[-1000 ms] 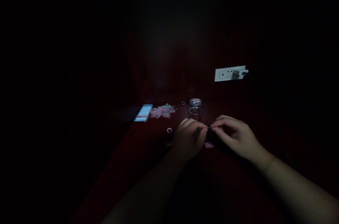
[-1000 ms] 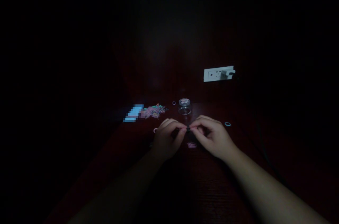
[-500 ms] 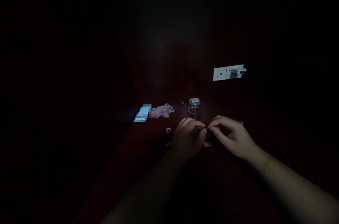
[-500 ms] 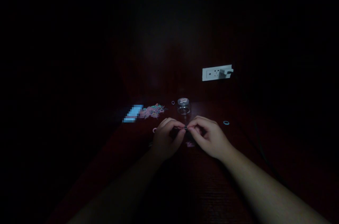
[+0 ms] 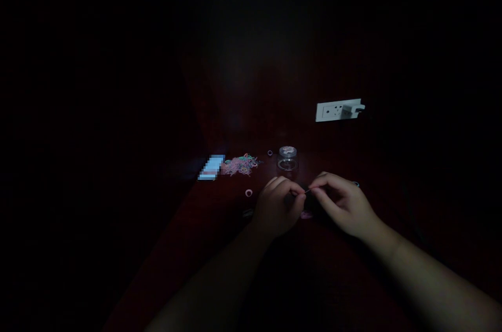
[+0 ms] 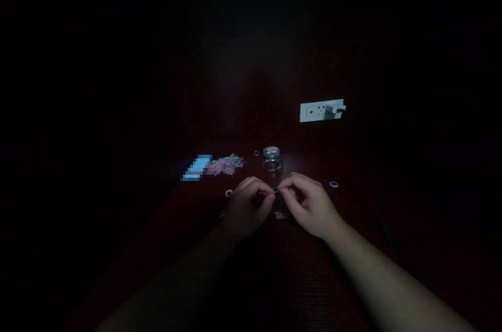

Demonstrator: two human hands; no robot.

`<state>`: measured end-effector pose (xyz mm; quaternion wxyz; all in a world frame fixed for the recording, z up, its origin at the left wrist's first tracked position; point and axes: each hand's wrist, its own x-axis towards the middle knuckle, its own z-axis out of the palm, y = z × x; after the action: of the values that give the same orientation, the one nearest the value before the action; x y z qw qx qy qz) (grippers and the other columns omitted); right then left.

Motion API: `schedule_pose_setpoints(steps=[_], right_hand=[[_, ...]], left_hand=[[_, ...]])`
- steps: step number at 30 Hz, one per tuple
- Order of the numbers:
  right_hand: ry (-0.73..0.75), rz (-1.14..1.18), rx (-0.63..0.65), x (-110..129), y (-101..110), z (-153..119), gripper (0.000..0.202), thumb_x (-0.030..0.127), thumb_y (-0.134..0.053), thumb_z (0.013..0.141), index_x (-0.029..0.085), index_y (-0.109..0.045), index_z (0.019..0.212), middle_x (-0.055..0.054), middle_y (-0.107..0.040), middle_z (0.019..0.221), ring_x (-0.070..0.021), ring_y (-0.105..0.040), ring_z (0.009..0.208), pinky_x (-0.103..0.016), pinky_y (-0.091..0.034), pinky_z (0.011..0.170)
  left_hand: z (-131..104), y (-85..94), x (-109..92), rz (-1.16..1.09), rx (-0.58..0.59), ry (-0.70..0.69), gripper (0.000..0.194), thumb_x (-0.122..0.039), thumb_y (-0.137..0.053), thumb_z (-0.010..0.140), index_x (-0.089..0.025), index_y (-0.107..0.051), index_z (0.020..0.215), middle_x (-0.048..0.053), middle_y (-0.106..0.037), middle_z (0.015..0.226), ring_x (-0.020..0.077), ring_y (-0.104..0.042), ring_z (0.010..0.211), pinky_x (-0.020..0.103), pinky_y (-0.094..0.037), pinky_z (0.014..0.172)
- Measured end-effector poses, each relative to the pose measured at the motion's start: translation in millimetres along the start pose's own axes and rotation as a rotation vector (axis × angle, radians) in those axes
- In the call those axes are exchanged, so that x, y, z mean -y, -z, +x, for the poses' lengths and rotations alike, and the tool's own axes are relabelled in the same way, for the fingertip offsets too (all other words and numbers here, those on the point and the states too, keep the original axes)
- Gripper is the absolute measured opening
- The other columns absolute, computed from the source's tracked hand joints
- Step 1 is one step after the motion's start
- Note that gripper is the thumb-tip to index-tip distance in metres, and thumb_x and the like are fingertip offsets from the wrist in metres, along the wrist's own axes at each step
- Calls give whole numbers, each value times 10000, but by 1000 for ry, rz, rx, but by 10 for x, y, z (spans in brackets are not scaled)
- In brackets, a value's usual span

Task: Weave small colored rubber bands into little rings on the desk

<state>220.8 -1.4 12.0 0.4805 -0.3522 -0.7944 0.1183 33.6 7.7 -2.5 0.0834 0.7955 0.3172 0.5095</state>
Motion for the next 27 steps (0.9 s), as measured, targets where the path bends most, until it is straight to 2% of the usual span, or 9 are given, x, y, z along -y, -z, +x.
schedule_pose_setpoints(steps=[9,13,17,22,27], right_hand=[[-17,-19,-14,3,5,0,92,243,-555,923,201,-615,868,-40,-646,789,-184,-614,707,-316,-495,655],[-48,16,21,-23,12,-7,110,265,-527,943,207,-609,897,-32,-641,791,-180,-614,717,-303,-496,645],[-59,60,76,-36,3,-24,97,285,-580,917,210,-598,976,-8,-605,735,-157,-573,643,-280,-486,586],[-51,35,116,-42,2,-19,117,282,-559,929,205,-612,859,-25,-627,741,-167,-594,668,-289,-490,600],[-46,31,99,-22,32,-3,142,288,-540,942,199,-614,859,-37,-642,772,-174,-607,694,-300,-491,627]], left_hand=[[9,-2,-7,4,4,-8,29,-194,-604,844,-200,-617,819,16,-656,803,170,-598,791,321,-475,739],[13,-9,-6,7,8,-1,38,-202,-600,850,-197,-616,816,16,-648,791,169,-593,782,320,-471,735],[21,-26,-5,2,-4,-1,39,-181,-601,837,-196,-612,803,13,-649,784,166,-592,775,321,-471,738],[29,-38,-8,18,6,-7,47,-200,-599,837,-200,-611,792,18,-661,781,170,-591,759,328,-475,726],[21,-31,-15,1,8,-8,54,-201,-603,841,-194,-609,787,14,-654,776,163,-583,749,320,-465,717]])
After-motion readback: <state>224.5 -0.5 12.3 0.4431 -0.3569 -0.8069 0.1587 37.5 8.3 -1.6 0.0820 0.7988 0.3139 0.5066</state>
